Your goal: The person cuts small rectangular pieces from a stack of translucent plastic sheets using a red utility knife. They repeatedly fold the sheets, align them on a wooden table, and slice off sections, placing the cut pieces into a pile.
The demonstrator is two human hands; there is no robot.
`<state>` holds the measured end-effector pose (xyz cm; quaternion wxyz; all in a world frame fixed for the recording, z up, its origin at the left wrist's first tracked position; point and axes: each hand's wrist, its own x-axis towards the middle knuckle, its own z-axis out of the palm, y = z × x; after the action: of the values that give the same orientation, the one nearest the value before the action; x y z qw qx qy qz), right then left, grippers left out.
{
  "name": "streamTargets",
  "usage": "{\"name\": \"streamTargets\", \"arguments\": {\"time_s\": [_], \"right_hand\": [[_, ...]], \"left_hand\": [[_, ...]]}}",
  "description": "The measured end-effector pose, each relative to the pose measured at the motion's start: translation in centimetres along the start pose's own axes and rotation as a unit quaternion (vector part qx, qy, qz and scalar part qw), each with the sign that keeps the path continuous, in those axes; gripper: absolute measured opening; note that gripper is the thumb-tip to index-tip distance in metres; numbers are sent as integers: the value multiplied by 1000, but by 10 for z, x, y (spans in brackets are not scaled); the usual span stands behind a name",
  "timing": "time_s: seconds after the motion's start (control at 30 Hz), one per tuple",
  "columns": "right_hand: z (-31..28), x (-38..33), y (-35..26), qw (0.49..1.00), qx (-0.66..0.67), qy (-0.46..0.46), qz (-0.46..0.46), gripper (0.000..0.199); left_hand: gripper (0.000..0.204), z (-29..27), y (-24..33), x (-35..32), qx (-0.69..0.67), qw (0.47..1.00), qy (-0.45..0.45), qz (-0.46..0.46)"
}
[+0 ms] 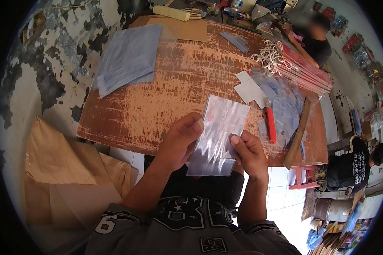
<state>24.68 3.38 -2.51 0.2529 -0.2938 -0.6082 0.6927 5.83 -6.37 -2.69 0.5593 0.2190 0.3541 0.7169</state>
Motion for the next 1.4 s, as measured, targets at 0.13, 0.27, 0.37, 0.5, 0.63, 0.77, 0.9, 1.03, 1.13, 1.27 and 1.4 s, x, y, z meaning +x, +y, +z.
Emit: {"name": "streamTargets", "arguments": {"time_s": [0.13,0.27,0.37,0.5,0.63,0.77,0.9,1.03,1.13,1.27,1.4], "right_hand": [[0,1,1,1000,-3,-12,-5,26],[3,0,-1,1000,-13,1,-7,25],[1,0,-5,999,-44,2,-10,26],[5,1,-10,994,-90,10,-61,23],[8,-1,-13,993,-109,1,-54,22],[2,-5,-4,994,-107,1,-19,24],[1,-6,-3,998,-66,6,7,26],[-1,-9,-7,995,-96,0,22,28],[1,-10,-11,995,-94,6,24,29],[1,-13,-14,995,-95,7,35,28],[1,-13,-15,994,-109,-6,12,27]], "left_hand": [[17,-8,-5,0,-25,999,-28,-3],[18,-12,-5,2,-33,999,-32,-17],[24,-13,-3,6,29,999,13,33],[42,-9,10,13,177,967,10,184],[43,-8,16,15,251,946,-7,207],[39,-8,15,12,306,931,2,199],[32,-4,6,11,272,938,26,212],[28,-3,4,13,249,943,28,219],[27,5,4,12,233,947,40,218],[27,0,5,13,244,945,23,218],[26,3,6,14,259,940,35,221]]}}
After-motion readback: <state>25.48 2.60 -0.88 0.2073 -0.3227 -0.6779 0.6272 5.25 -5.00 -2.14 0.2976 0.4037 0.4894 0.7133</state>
